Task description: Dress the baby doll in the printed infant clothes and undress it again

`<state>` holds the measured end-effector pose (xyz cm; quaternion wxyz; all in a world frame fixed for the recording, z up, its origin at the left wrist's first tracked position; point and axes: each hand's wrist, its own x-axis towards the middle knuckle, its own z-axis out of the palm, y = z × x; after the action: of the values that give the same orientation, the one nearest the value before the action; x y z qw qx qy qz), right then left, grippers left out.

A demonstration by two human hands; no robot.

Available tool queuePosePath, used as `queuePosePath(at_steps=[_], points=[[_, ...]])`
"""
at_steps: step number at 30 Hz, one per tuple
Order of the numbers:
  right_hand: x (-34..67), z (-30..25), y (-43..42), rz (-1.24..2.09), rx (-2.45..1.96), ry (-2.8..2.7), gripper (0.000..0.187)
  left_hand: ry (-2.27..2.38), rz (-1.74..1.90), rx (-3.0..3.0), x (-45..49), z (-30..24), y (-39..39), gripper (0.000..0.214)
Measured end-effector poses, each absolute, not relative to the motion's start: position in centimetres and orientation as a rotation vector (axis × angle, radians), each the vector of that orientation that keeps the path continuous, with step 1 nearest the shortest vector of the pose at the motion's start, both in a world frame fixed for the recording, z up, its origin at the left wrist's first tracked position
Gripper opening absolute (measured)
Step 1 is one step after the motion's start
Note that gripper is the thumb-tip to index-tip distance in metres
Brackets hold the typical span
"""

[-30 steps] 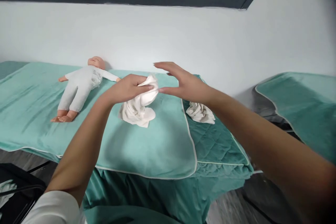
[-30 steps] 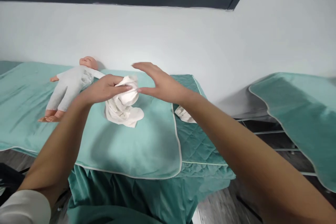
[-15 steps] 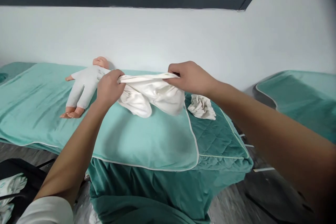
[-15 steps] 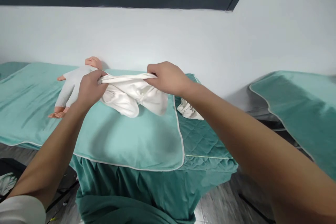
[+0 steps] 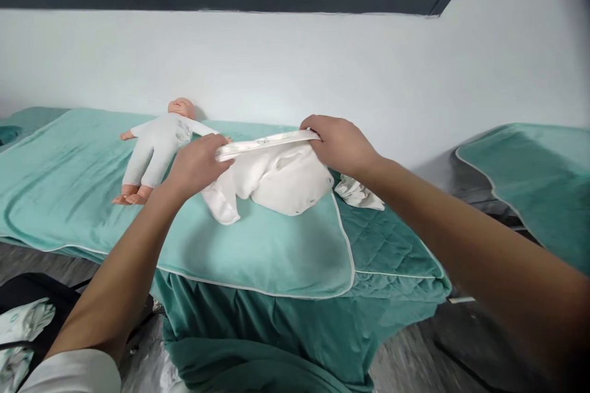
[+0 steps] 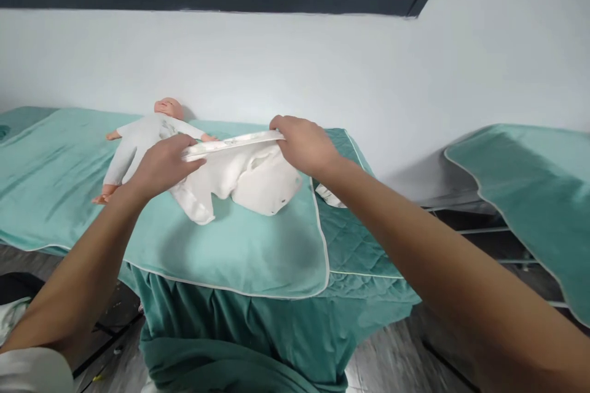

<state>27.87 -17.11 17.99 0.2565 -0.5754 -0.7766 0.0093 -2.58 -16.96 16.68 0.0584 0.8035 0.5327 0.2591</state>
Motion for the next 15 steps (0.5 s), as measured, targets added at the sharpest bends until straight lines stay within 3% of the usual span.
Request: queuePosePath(at_steps=[5, 10, 15], points=[[29.7, 16.3, -17.9, 0.163, -1.609, -2.066, 0.029, 1.836, 0.808, 2.449, -4.1, 15.9, -18.2, 0.012], [30.5, 16.1, -18.1, 0.335, -1.545, -1.842, 0.029, 2.145, 0.995, 2.311, -4.3, 16.8, -19.4, 0.019], [32.4, 18.2, -17.7, 0.437, -1.653, -1.949, 0.024, 2.228, 0.471, 2.218, -5.9, 18.1, -18.0, 0.033]])
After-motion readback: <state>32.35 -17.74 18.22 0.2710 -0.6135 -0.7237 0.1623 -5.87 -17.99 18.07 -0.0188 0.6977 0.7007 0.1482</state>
